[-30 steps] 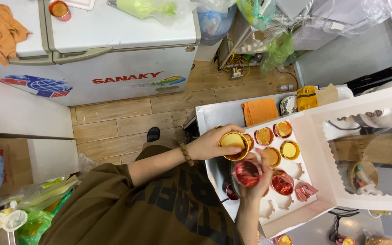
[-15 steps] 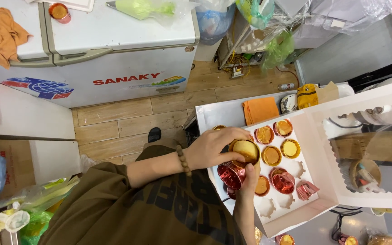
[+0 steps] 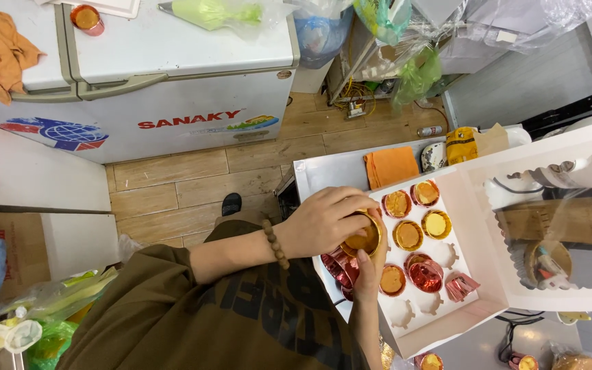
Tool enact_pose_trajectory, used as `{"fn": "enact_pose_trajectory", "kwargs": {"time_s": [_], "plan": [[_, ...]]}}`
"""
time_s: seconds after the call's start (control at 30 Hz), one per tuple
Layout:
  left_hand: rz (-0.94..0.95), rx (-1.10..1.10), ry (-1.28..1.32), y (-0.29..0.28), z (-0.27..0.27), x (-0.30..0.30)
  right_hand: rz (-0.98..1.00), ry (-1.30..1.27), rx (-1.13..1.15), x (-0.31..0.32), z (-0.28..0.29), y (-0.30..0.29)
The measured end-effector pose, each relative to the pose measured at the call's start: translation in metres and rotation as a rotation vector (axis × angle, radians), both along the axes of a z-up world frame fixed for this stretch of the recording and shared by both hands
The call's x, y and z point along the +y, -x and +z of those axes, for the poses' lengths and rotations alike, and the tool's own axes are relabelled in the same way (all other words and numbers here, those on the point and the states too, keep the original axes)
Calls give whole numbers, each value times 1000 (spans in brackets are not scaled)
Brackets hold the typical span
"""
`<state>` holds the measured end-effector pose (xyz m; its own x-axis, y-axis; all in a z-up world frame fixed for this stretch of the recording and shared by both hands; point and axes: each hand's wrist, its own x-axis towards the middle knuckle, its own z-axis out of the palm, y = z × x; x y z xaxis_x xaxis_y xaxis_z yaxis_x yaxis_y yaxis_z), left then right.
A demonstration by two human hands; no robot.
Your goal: The person places small pastries into cardboard boxes by hand and wraps a stack of gold-colored cupcake liners in plastic wrap.
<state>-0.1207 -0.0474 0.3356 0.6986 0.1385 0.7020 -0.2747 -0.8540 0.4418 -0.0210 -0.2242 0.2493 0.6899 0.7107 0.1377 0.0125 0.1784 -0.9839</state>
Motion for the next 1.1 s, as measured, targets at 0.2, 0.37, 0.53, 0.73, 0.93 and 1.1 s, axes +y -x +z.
{"fn": "enact_pose_trajectory", "kwargs": {"time_s": [0.2,0.37,0.53,0.73,0.93,1.1], "plan": [[-4,-36,256,1,-12,0,80,-52,131,3,13,6],[-349,571,733,-11,-54,14,105,12,149,5,23,10],[-379,625,891,-16,-142,10,111,439,-361,8,14,5],[-375,682,938,-13,-156,-13,100,735,-365,-9,26,-3],[-626,741,1175,-10,-148,-18,5,1204,-118,-61,25,-54],[-490,695,1053,-7,-164,-8,-97,1273,-677,-77,0,-96]]}}
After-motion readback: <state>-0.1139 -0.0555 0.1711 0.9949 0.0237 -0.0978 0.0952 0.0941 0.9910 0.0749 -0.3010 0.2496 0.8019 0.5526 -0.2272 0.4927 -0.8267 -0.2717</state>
